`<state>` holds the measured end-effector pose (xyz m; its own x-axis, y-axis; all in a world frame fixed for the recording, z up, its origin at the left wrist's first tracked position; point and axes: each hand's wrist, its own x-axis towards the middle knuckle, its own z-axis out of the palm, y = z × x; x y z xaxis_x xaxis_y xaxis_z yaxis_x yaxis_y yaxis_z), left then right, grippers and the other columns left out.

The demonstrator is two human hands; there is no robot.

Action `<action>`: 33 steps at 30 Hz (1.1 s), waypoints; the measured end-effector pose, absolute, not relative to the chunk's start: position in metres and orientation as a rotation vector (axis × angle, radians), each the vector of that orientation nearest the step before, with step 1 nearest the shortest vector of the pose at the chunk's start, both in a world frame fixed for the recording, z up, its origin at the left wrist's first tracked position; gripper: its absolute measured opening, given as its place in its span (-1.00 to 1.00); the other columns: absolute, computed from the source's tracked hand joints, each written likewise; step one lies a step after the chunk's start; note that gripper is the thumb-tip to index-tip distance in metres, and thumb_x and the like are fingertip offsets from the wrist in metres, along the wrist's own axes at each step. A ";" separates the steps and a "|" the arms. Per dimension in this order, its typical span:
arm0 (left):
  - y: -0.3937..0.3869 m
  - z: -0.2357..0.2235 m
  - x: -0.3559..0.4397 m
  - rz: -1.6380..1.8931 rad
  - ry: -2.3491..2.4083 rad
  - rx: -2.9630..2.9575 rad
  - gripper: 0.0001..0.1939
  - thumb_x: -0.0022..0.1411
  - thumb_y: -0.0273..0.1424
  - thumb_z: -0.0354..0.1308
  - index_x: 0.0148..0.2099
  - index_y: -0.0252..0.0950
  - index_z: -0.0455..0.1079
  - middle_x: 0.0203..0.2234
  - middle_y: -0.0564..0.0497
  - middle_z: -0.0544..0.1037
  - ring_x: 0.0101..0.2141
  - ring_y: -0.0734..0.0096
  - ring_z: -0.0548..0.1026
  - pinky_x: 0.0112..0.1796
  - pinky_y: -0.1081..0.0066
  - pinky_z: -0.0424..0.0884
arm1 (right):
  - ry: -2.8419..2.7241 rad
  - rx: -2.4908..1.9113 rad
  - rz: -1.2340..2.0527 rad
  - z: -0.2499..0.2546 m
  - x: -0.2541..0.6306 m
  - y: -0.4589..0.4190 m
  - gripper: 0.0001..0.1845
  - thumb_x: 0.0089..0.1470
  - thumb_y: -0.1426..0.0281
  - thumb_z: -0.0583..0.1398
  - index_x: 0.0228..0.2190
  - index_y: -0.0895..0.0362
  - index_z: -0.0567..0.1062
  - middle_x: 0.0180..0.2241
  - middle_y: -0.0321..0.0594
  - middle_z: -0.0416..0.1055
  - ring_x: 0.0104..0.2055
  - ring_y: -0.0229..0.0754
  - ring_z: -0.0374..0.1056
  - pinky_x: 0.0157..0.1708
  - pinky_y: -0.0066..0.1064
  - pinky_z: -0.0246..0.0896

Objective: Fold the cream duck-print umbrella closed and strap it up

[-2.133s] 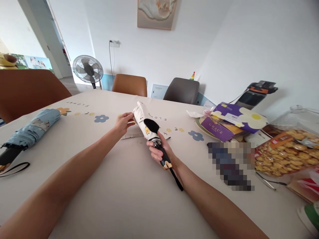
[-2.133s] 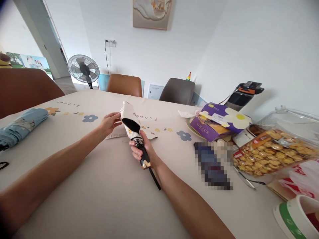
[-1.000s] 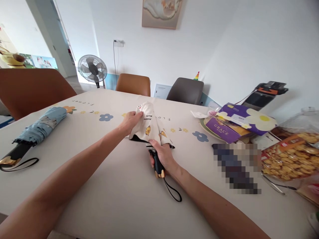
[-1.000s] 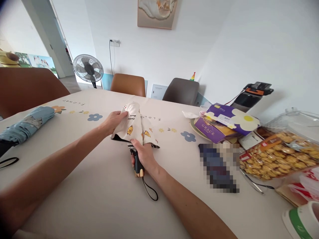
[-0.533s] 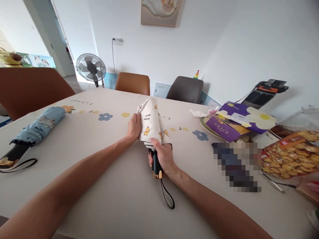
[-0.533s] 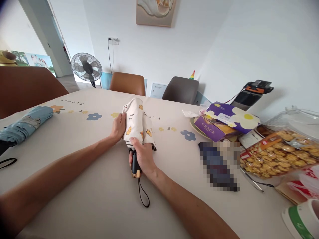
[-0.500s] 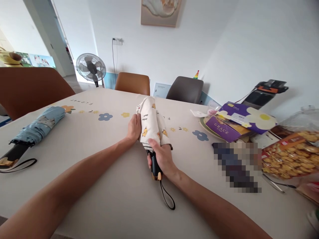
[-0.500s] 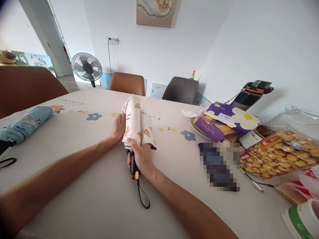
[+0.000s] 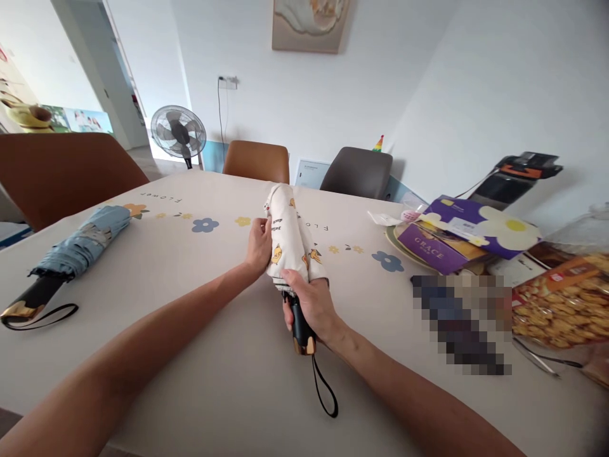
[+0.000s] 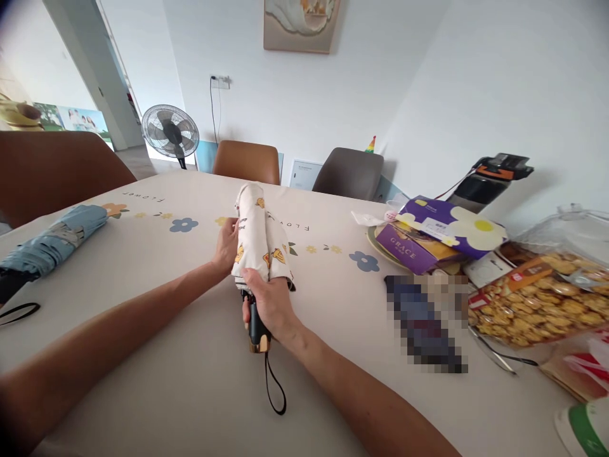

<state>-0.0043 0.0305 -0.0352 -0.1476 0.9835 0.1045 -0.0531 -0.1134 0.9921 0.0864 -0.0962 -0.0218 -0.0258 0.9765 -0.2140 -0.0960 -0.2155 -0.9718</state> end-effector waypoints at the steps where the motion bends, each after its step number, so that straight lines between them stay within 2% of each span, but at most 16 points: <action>1: 0.034 -0.030 -0.007 1.447 1.252 1.163 -0.82 0.18 -0.25 0.06 -0.28 -0.27 0.25 -0.40 0.01 0.39 -0.35 0.37 0.38 -0.29 0.34 0.31 | -1.009 -1.306 1.403 -0.022 0.090 -0.094 -0.66 -0.01 0.11 0.14 -0.52 0.13 0.25 -0.88 -0.39 0.15 -0.86 -0.29 0.08 -0.86 -0.48 0.08; 3: 0.038 -0.020 -0.012 1.555 1.327 1.168 -0.87 0.15 -0.38 0.06 -0.21 -0.26 0.23 -0.34 -0.01 0.38 -0.32 0.38 0.37 -0.27 0.34 0.31 | -0.954 -1.363 1.357 -0.023 0.096 -0.089 -0.64 -0.01 0.11 0.14 -0.58 0.13 0.25 -0.88 -0.35 0.16 -0.86 -0.29 0.09 -0.86 -0.49 0.06; 6: 0.033 -0.007 -0.011 1.727 1.297 1.291 -0.80 0.13 -0.53 -0.02 -0.17 -0.24 0.24 -0.23 -0.03 0.38 -0.21 0.42 0.36 -0.18 0.38 0.29 | -0.886 -1.460 1.325 -0.024 0.101 -0.083 -0.62 -0.03 0.10 0.14 -0.62 0.12 0.23 -0.87 -0.33 0.17 -0.85 -0.29 0.10 -0.86 -0.48 0.07; 9: 0.015 0.000 0.001 1.538 1.177 1.457 -0.80 0.16 -0.42 0.04 -0.12 -0.22 0.30 -0.12 -0.06 0.40 -0.11 0.36 0.37 -0.09 0.33 0.28 | -0.899 -1.471 1.289 -0.025 0.098 -0.083 -0.67 -0.03 0.13 0.14 -0.55 0.14 0.27 -0.85 -0.39 0.16 -0.84 -0.28 0.12 -0.85 -0.47 0.11; 12: -0.001 0.000 0.012 1.335 1.122 1.483 -0.55 0.09 -0.23 0.17 0.03 -0.19 0.24 0.04 -0.12 0.33 -0.01 0.20 0.34 -0.04 0.24 0.28 | -0.997 -1.397 1.264 -0.025 0.092 -0.087 -0.71 -0.04 0.19 0.16 -0.35 0.14 0.28 -0.81 -0.50 0.17 -0.84 -0.29 0.13 -0.85 -0.49 0.11; 14: -0.005 -0.001 0.014 1.306 1.080 1.396 -0.50 0.07 -0.18 0.19 0.04 -0.20 0.23 -0.01 -0.13 0.38 -0.05 0.14 0.38 -0.09 0.21 0.34 | -1.064 -1.377 1.263 -0.024 0.089 -0.090 -0.71 -0.04 0.22 0.16 -0.30 0.12 0.27 -0.78 -0.52 0.18 -0.84 -0.32 0.12 -0.85 -0.52 0.09; 17: -0.004 -0.001 0.012 1.169 0.969 1.164 -0.54 0.05 -0.13 0.19 -0.07 -0.28 0.31 -0.22 -0.17 0.50 -0.21 0.10 0.48 -0.24 0.19 0.44 | -1.129 -1.386 1.254 -0.026 0.089 -0.092 -0.79 -0.03 0.25 0.15 -0.38 0.12 0.28 -0.75 -0.49 0.18 -0.84 -0.35 0.11 -0.85 -0.52 0.08; 20: 0.000 -0.003 0.007 0.990 0.829 0.928 -0.54 -0.01 -0.11 0.23 -0.15 -0.34 0.37 -0.34 -0.19 0.54 -0.27 0.07 0.51 -0.23 0.15 0.46 | -1.174 -1.383 1.229 -0.027 0.092 -0.092 -0.83 -0.02 0.28 0.14 -0.46 0.11 0.26 -0.72 -0.46 0.18 -0.84 -0.35 0.12 -0.85 -0.50 0.09; 27: 0.007 -0.013 0.001 0.862 0.542 0.745 -0.47 0.04 -0.05 0.14 -0.05 -0.31 0.35 -0.29 -0.16 0.55 -0.18 0.06 0.50 -0.08 0.10 0.39 | -1.176 -1.311 1.366 -0.028 0.091 -0.093 -0.78 -0.01 0.25 0.15 -0.44 0.12 0.24 -0.73 -0.46 0.17 -0.80 -0.32 0.17 -0.82 -0.49 0.14; 30: 0.007 -0.013 0.002 0.904 0.566 0.733 -0.48 0.02 -0.09 0.18 -0.05 -0.32 0.35 -0.30 -0.15 0.55 -0.21 0.07 0.51 -0.09 0.12 0.41 | -1.113 -1.206 1.427 -0.030 0.088 -0.093 -0.71 -0.02 0.21 0.17 -0.34 0.15 0.26 -0.70 -0.47 0.18 -0.79 -0.29 0.20 -0.81 -0.47 0.19; 33: 0.008 -0.012 0.002 0.973 0.631 0.722 -0.50 0.01 -0.13 0.20 -0.05 -0.32 0.33 -0.31 -0.14 0.55 -0.24 0.09 0.51 -0.13 0.13 0.43 | -1.013 -1.125 1.441 -0.030 0.088 -0.092 -0.59 -0.05 0.20 0.21 -0.20 0.15 0.28 -0.59 -0.40 0.28 -0.71 -0.25 0.30 -0.76 -0.42 0.29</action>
